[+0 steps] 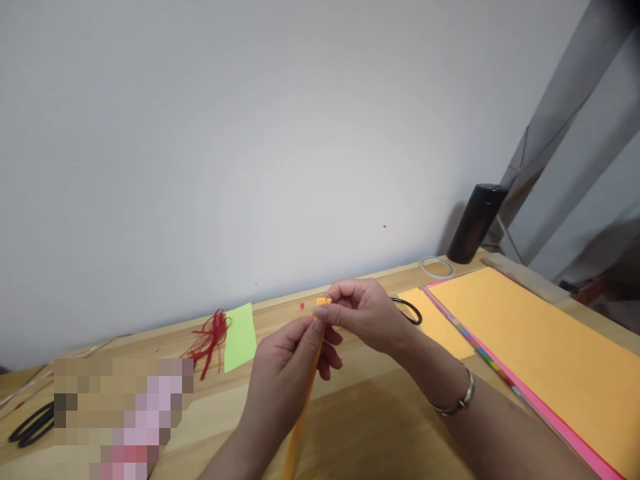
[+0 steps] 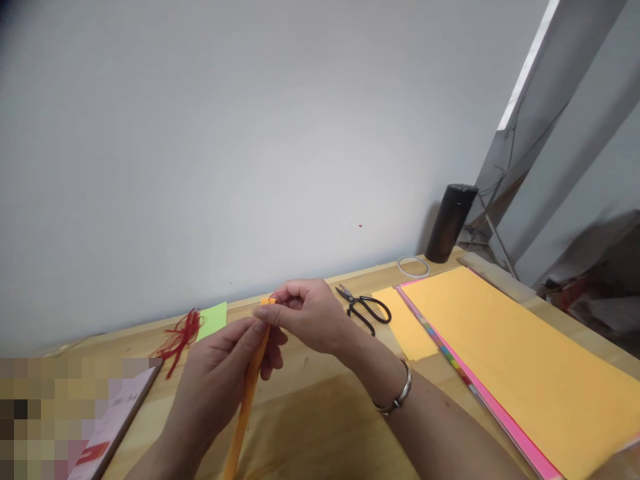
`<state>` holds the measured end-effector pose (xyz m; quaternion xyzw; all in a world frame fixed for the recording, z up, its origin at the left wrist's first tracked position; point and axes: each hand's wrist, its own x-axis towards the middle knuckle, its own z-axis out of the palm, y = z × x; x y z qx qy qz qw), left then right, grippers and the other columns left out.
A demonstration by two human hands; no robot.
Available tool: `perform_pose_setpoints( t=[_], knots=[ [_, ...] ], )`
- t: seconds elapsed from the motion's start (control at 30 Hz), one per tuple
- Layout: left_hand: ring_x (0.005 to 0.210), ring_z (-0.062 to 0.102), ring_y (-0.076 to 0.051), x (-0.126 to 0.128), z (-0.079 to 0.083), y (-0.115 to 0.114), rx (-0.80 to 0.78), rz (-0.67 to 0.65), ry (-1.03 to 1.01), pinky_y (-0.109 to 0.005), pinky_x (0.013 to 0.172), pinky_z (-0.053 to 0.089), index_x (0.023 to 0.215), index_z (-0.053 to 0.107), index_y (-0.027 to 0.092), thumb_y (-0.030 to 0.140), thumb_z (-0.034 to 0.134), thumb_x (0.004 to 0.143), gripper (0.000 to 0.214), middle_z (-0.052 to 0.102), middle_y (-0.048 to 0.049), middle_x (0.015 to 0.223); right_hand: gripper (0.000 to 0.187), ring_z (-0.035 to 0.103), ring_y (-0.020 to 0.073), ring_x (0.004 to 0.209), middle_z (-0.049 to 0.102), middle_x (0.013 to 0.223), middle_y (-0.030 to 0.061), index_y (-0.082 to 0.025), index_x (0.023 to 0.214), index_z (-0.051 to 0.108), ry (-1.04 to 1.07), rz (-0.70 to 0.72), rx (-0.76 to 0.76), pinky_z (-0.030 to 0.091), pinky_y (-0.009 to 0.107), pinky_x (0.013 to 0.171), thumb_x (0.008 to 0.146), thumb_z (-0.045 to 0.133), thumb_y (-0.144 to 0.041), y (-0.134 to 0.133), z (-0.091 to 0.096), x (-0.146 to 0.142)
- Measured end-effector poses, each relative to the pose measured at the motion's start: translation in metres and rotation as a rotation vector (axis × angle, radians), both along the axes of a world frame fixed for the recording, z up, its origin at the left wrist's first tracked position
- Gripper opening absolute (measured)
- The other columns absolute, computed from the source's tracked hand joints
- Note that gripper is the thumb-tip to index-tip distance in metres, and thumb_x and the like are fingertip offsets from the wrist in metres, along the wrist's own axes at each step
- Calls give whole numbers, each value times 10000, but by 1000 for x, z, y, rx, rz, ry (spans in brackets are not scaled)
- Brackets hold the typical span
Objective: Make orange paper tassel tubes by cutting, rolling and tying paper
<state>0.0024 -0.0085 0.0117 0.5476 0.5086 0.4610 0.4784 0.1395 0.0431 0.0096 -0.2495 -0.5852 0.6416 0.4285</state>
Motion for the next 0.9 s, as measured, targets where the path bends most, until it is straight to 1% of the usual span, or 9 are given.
perform_pose_setpoints(
  t=[0.33,0.47,0.53,0.6,0.67,0.73,0.77,0.83,0.9],
  knots=[
    [455,497,-107,-1,2,-2,25,3,72,-217,462,385,689,661,175,379,543,817,269,600,-9,502,235,500,89,498,552,543,-15,-147,639,533,77,-59,15,390,235,472,719,678,-314,-3,-2,-2],
    [458,492,-113,-1,4,0,5,-5,47,-225,460,385,742,689,168,373,559,804,251,594,-12,501,267,490,89,483,526,513,-23,-157,604,502,75,-93,11,377,228,455,731,659,-331,-3,-4,-3],
    [471,508,-119,1,4,1,-32,-23,11,-230,470,400,757,688,161,379,559,802,257,607,-20,522,287,485,90,480,509,502,-30,-163,600,489,39,-122,21,372,226,454,739,646,-359,-2,-6,-3],
    [498,541,-127,1,2,2,-80,-29,-19,-240,499,429,762,678,156,384,564,797,257,632,-32,568,304,459,82,483,488,508,-37,-162,603,492,-41,-195,49,354,220,457,741,640,-389,0,-6,-2],
    [542,574,-132,1,-1,4,-110,-5,-76,-249,539,457,790,667,158,372,578,790,233,647,-36,640,330,412,72,490,457,518,-43,-158,597,503,-151,-274,103,325,216,462,750,622,-425,2,-4,1],
    [594,589,-130,-1,-5,7,-129,-5,-173,-254,579,473,844,659,170,350,583,793,202,637,-25,701,376,375,70,493,416,509,-48,-154,574,507,-235,-315,168,299,219,466,773,580,-464,5,-2,5],
    [615,586,-124,-3,-7,9,-135,-24,-226,-249,597,473,860,654,176,337,579,800,188,624,-17,716,394,383,73,502,416,511,-47,-154,566,514,-252,-316,194,304,222,476,784,560,-478,6,0,6],
    [602,551,-96,-7,-10,12,-146,-91,-321,-220,585,447,845,649,171,312,563,819,167,590,-4,698,371,462,88,562,492,559,-34,-153,607,568,-235,-295,220,361,224,535,790,554,-476,9,1,10],
    [535,485,-61,-11,-10,16,-174,-145,-400,-183,509,384,817,648,155,284,555,828,159,551,6,665,272,561,116,687,611,682,-10,-162,771,639,-186,-238,189,426,239,647,766,605,-432,13,1,13]
  ],
)
